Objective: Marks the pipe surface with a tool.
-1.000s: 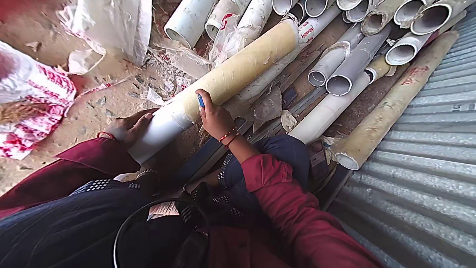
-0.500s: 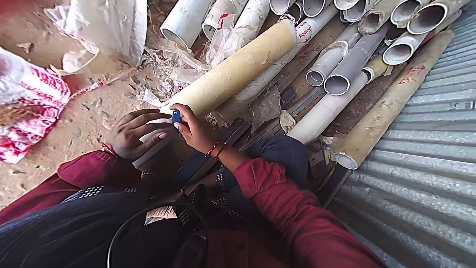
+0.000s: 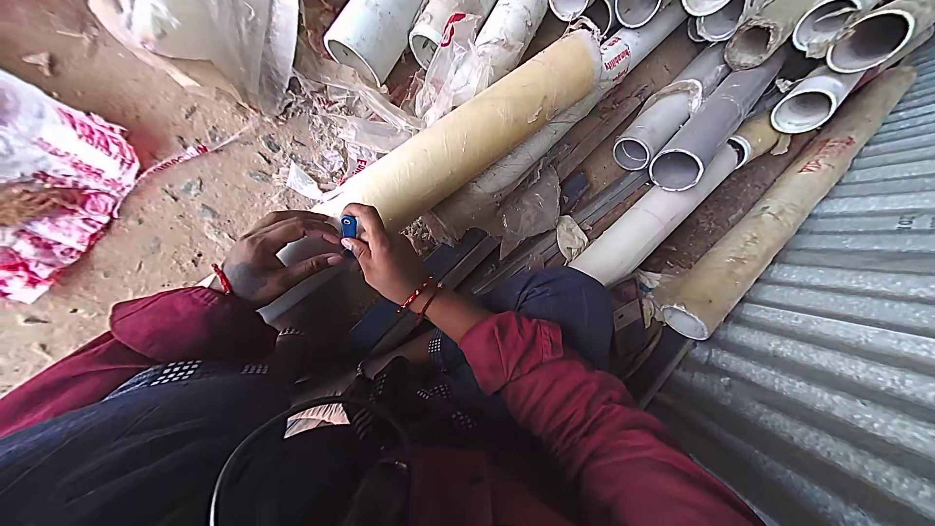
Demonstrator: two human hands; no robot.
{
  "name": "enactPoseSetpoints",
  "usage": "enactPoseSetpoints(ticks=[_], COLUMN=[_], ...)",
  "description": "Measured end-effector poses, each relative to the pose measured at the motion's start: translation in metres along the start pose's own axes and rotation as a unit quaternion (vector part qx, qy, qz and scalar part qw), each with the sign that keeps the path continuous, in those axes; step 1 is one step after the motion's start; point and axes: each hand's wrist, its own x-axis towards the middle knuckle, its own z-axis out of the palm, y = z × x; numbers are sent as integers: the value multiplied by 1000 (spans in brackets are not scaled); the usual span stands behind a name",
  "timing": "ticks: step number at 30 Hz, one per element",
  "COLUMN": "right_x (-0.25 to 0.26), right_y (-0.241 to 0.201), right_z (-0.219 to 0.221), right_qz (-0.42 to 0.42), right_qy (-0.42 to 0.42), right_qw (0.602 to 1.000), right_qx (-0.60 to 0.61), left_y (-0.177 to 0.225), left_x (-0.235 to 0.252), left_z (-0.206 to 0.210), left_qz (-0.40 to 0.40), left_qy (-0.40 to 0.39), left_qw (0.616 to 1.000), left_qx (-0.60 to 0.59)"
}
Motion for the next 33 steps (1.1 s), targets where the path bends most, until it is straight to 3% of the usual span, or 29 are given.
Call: enactPoseSetpoints(ticks=[7,13,18,23,28,33], right_x=[-8,-2,3,9,11,14], right_y=[-22,-36,-41,-44,-33,-28], right_z=[-18,-31,-36,-39,-32,-30], right_qz=[41,64,121,157,156,197], right_qy=[-54,-87,-120,-285,-332,-310], right_qw=[998,988,977,933,916,925], right_qx=[13,-112,-128,-152,-160,-97], left_y=[17,25,30,40,-10,-7], left_x=[6,5,5,10,-3,-1], left_z=[4,4,3,2,-4,-4], left_qz=[-22,-108,-152,-170,-107,-103], left_qy=[14,21,44,62,7,10], left_qw=[999,990,976,967,975,977], left_qx=[-33,-91,-148,-180,-196,-187])
